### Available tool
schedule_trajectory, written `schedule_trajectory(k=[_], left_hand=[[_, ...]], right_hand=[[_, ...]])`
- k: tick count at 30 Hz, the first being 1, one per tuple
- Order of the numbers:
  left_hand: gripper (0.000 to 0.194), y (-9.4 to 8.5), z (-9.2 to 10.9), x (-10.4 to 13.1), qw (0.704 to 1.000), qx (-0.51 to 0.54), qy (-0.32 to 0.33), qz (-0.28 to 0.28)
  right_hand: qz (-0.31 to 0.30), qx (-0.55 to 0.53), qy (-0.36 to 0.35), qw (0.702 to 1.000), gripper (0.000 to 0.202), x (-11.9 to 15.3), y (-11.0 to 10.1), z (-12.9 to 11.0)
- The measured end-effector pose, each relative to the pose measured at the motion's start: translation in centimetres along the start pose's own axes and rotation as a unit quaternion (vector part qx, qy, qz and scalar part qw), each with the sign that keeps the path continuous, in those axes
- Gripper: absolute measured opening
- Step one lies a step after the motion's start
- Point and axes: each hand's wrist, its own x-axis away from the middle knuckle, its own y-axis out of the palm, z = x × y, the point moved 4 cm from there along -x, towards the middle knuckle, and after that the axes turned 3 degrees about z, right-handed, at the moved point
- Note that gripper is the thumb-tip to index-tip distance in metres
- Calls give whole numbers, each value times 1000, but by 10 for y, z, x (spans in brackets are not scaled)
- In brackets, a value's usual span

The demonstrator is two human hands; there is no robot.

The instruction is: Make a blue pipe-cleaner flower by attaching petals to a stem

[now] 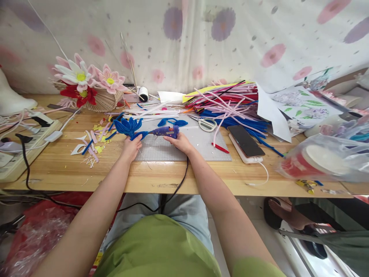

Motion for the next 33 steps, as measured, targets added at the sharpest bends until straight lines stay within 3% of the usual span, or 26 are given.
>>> schedule_trajectory(k=[12,33], left_hand=[[32,0,1,0,1000,-8,-2,0],[31,0,0,1,1000,-16,5,-3]], right_hand=[[-15,34,17,999,43,1,2,0],[-3,32,-20,999,46,2,1,-8]])
